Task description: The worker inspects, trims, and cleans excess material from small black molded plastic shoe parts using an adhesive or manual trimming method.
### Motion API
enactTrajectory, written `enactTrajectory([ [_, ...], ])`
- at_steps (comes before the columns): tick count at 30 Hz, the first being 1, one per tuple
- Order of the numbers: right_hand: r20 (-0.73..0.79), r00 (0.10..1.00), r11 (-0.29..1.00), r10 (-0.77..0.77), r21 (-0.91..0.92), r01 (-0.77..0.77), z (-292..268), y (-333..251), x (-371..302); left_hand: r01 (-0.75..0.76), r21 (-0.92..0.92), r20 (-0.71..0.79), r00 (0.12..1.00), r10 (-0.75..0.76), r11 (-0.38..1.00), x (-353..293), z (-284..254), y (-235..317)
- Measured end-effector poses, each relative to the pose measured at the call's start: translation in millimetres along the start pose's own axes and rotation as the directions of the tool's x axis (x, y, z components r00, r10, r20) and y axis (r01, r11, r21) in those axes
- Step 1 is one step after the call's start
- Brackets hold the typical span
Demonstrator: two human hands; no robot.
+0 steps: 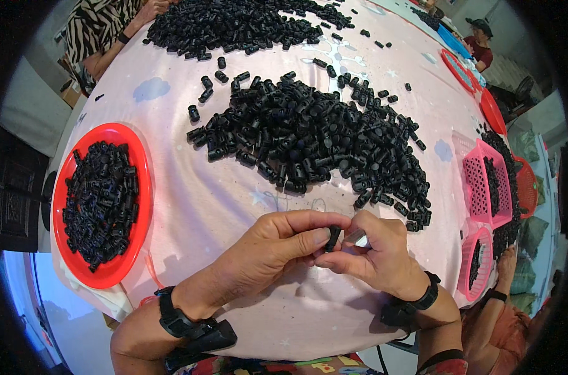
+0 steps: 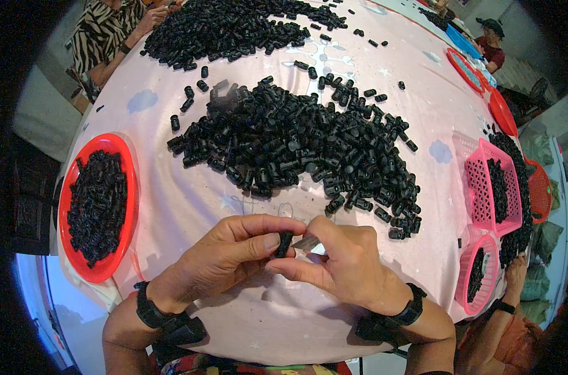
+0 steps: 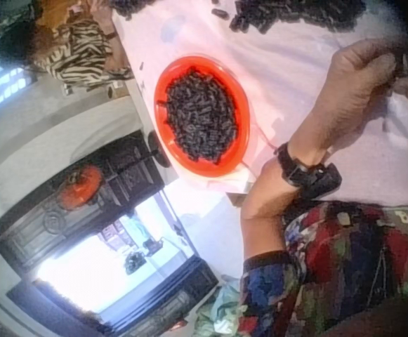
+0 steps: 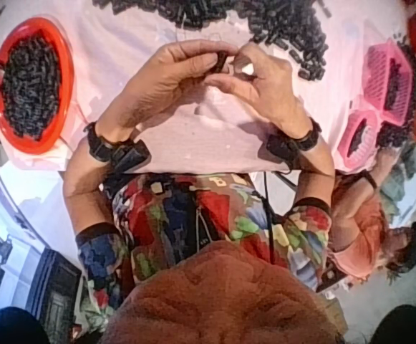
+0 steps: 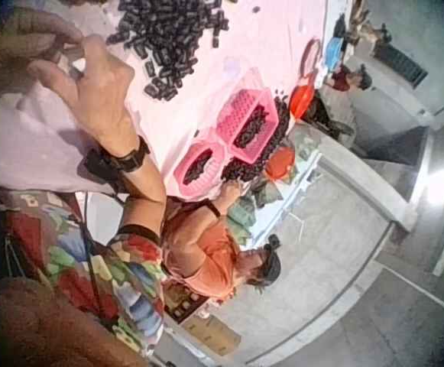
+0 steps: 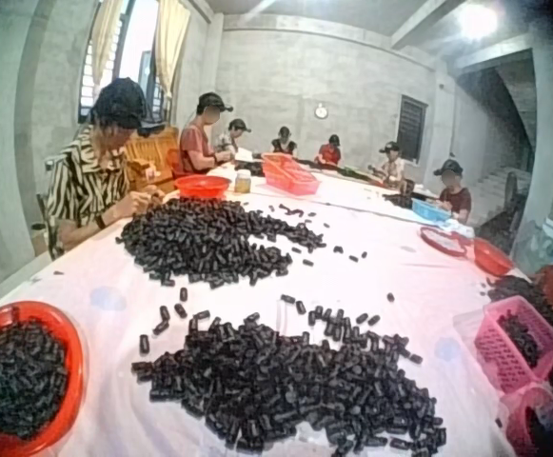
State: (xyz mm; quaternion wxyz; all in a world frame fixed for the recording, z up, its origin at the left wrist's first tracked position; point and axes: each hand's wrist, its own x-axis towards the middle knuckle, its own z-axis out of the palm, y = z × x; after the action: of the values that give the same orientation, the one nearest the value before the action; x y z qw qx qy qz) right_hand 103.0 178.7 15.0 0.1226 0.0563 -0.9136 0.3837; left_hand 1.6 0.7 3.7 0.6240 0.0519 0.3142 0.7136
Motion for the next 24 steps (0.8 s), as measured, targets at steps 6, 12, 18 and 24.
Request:
enactTrajectory([
  [6, 0.048, 0.997, 0.997, 0.061, -0.054, -0.059, 0.7, 0.4, -0.7, 0.004, 0.042, -0.044, 0.999, -0.002, 0.999, -0.1, 1.1, 0.8],
  [12, 0.067, 0.996, 0.996, 0.064, -0.074, -0.059, 1.3, 2.7, -1.6, -0.013, 0.025, -0.029, 0.999, 0.014, 1.0, 0.5, 0.4, -0.4],
  [18, 0.057, 0.996, 0.996, 0.072, -0.052, -0.069, 2.6, 4.1, -2.5, -0.019, 0.052, -0.045, 0.999, 0.022, 0.998, 1.7, -0.3, -1.6],
  [24, 0.073, 0.993, 0.994, 0.09, -0.066, -0.085, 1.5, 4.1, -2.1, -0.027, 0.06, -0.041, 0.999, 0.029, 0.998, 1.6, -0.2, -1.5],
])
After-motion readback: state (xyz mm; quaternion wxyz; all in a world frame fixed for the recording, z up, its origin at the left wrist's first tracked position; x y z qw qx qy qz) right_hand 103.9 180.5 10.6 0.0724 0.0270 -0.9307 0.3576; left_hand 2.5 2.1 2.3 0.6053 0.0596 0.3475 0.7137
